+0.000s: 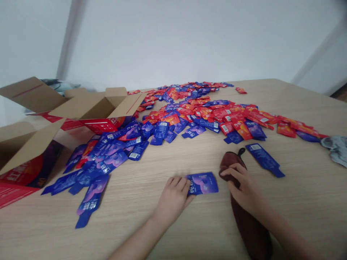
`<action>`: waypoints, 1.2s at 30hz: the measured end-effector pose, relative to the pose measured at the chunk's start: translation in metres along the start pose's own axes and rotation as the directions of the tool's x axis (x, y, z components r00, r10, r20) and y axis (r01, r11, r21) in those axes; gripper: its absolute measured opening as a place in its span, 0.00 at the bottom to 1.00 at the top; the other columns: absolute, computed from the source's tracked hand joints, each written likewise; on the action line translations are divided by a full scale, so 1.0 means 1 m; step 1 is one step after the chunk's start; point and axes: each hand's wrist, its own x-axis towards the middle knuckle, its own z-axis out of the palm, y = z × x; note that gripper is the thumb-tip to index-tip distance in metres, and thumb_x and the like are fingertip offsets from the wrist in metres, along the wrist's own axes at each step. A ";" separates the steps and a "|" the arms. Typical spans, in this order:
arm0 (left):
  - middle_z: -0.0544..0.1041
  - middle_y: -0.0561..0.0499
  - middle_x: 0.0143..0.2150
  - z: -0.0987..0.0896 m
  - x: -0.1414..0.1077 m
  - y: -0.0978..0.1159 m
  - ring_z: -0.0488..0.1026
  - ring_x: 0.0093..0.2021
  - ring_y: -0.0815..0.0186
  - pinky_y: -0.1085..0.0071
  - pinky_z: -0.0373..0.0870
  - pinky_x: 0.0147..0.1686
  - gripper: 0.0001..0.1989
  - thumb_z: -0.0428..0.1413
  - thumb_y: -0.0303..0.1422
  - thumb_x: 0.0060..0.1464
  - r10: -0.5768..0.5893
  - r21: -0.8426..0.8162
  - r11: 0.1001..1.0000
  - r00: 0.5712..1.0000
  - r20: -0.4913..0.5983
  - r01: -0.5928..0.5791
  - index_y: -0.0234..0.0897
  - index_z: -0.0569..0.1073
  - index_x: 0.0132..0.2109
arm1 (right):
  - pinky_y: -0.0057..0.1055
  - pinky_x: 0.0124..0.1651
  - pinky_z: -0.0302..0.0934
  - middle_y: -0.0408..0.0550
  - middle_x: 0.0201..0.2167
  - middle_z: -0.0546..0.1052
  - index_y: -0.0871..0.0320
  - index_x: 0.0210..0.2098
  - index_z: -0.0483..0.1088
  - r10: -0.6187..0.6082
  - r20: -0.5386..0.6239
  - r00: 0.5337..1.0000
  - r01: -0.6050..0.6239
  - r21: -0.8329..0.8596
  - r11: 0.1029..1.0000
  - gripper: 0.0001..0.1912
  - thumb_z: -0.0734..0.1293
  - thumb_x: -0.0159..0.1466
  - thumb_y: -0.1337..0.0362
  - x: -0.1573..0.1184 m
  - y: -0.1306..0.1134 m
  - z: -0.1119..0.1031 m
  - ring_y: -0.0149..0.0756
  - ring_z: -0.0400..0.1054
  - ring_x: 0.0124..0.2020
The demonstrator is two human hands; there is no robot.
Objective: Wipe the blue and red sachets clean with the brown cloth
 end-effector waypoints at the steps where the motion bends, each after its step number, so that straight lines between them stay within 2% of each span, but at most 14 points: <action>1: 0.77 0.45 0.46 0.001 0.001 -0.003 0.72 0.47 0.58 0.60 0.67 0.49 0.14 0.57 0.37 0.61 0.048 0.024 0.999 0.998 -0.027 -0.047 0.33 0.73 0.50 | 0.42 0.50 0.63 0.48 0.41 0.69 0.53 0.38 0.71 0.015 -0.026 1.000 -0.014 0.039 0.999 0.14 0.59 0.57 0.73 0.001 -0.001 -0.002 0.41 0.67 0.45; 3: 0.78 0.45 0.42 -0.001 0.003 -0.007 0.73 0.45 0.59 0.61 0.66 0.47 0.11 0.53 0.35 0.64 0.117 0.068 0.991 0.991 -0.067 -0.113 0.33 0.74 0.47 | 0.42 0.52 0.61 0.48 0.41 0.69 0.53 0.38 0.70 0.041 -0.081 0.996 -0.031 0.120 0.992 0.13 0.59 0.58 0.73 0.002 -0.006 -0.007 0.41 0.67 0.47; 5: 0.77 0.47 0.38 -0.007 0.006 -0.010 0.74 0.41 0.61 0.62 0.65 0.44 0.10 0.50 0.34 0.66 0.134 0.077 0.989 0.988 -0.082 -0.128 0.34 0.74 0.45 | 0.41 0.53 0.61 0.47 0.42 0.69 0.52 0.37 0.70 0.067 -0.127 0.990 -0.042 0.190 0.981 0.13 0.59 0.58 0.72 0.003 -0.012 -0.012 0.41 0.67 0.48; 10: 0.76 0.50 0.31 -0.023 0.021 -0.015 0.73 0.32 0.66 0.67 0.64 0.39 0.18 0.44 0.34 0.69 0.004 0.006 1.000 1.000 0.000 -0.004 0.37 0.75 0.37 | 0.41 0.54 0.60 0.47 0.42 0.70 0.51 0.38 0.71 0.107 -0.152 0.983 -0.066 0.252 0.966 0.12 0.60 0.58 0.71 0.004 -0.021 -0.023 0.40 0.67 0.49; 12: 0.76 0.50 0.32 -0.019 0.029 -0.018 0.73 0.33 0.66 0.67 0.64 0.39 0.18 0.44 0.34 0.69 -0.021 0.008 1.000 0.999 0.037 0.021 0.36 0.75 0.37 | 0.41 0.54 0.60 0.47 0.42 0.70 0.51 0.37 0.71 0.100 -0.134 0.986 -0.062 0.262 0.963 0.13 0.60 0.58 0.72 0.003 -0.023 -0.021 0.41 0.67 0.50; 16: 0.76 0.49 0.34 -0.002 0.040 -0.025 0.73 0.40 0.62 0.66 0.66 0.42 0.15 0.47 0.35 0.68 -0.026 0.039 0.999 0.997 0.066 0.024 0.37 0.75 0.35 | 0.42 0.54 0.60 0.47 0.42 0.70 0.52 0.37 0.71 0.061 -0.054 0.997 -0.044 0.263 0.964 0.14 0.59 0.57 0.73 0.004 -0.028 -0.015 0.41 0.67 0.49; 18: 0.76 0.48 0.38 0.001 0.040 -0.025 0.72 0.43 0.61 0.66 0.67 0.44 0.11 0.50 0.36 0.66 -0.040 0.048 0.998 0.997 0.074 0.036 0.37 0.74 0.39 | 0.42 0.54 0.60 0.48 0.42 0.70 0.53 0.37 0.70 0.041 -0.027 0.999 -0.033 0.257 0.966 0.14 0.59 0.57 0.74 0.005 -0.029 -0.013 0.41 0.67 0.48; 21: 0.75 0.44 0.44 -0.009 0.030 -0.020 0.71 0.45 0.57 0.63 0.69 0.44 0.14 0.54 0.42 0.63 -0.097 0.064 0.994 0.993 0.064 0.093 0.35 0.72 0.47 | 0.41 0.54 0.59 0.48 0.42 0.70 0.53 0.38 0.70 0.034 -0.003 0.999 -0.032 0.232 0.972 0.14 0.58 0.58 0.74 0.009 -0.028 -0.013 0.41 0.67 0.48; 24: 0.73 0.43 0.46 -0.027 0.008 -0.015 0.70 0.46 0.57 0.60 0.69 0.45 0.14 0.51 0.38 0.65 -0.141 0.023 0.990 0.989 0.037 0.140 0.33 0.71 0.50 | 0.41 0.54 0.59 0.47 0.41 0.70 0.53 0.37 0.70 0.026 0.022 0.999 -0.030 0.211 0.977 0.14 0.58 0.58 0.75 0.013 -0.023 -0.016 0.40 0.67 0.48; 27: 0.74 0.45 0.51 -0.033 -0.017 -0.013 0.69 0.50 0.59 0.61 0.68 0.50 0.14 0.48 0.31 0.66 -0.044 -0.057 0.997 0.998 0.052 0.046 0.36 0.69 0.55 | 0.40 0.54 0.59 0.47 0.41 0.70 0.53 0.38 0.70 0.019 0.019 1.000 -0.022 0.206 0.978 0.15 0.58 0.57 0.75 0.018 -0.024 -0.018 0.39 0.67 0.47; 29: 0.73 0.46 0.56 -0.027 -0.030 -0.012 0.68 0.55 0.59 0.60 0.65 0.54 0.17 0.49 0.31 0.65 0.037 -0.059 0.998 0.997 0.072 -0.033 0.38 0.66 0.60 | 0.39 0.54 0.59 0.47 0.42 0.70 0.53 0.38 0.70 0.012 0.003 1.000 -0.012 0.205 0.979 0.15 0.59 0.58 0.75 0.022 -0.035 -0.015 0.39 0.66 0.48; 31: 0.71 0.47 0.60 -0.017 -0.039 -0.010 0.65 0.60 0.58 0.59 0.62 0.57 0.19 0.49 0.32 0.65 0.060 -0.028 0.998 0.995 0.075 -0.058 0.40 0.65 0.62 | 0.38 0.54 0.59 0.48 0.44 0.69 0.53 0.41 0.70 -0.027 0.016 0.999 0.024 0.190 0.982 0.16 0.59 0.59 0.75 0.024 -0.053 -0.004 0.39 0.65 0.49; 33: 0.70 0.48 0.61 -0.006 -0.043 -0.008 0.63 0.62 0.56 0.57 0.61 0.57 0.19 0.49 0.32 0.65 0.042 -0.006 0.999 0.997 0.065 -0.041 0.39 0.66 0.62 | 0.39 0.53 0.59 0.50 0.47 0.69 0.53 0.46 0.71 -0.112 0.094 0.989 0.099 0.134 0.986 0.18 0.59 0.61 0.74 0.024 -0.075 0.013 0.40 0.64 0.50; 36: 0.72 0.47 0.59 0.003 -0.045 -0.005 0.64 0.61 0.53 0.55 0.61 0.56 0.17 0.49 0.31 0.64 0.001 -0.008 1.000 0.998 0.056 -0.001 0.37 0.70 0.58 | 0.41 0.49 0.60 0.51 0.49 0.70 0.52 0.51 0.71 -0.218 0.278 0.935 0.239 -0.041 0.970 0.17 0.59 0.65 0.69 0.019 -0.099 0.042 0.43 0.62 0.47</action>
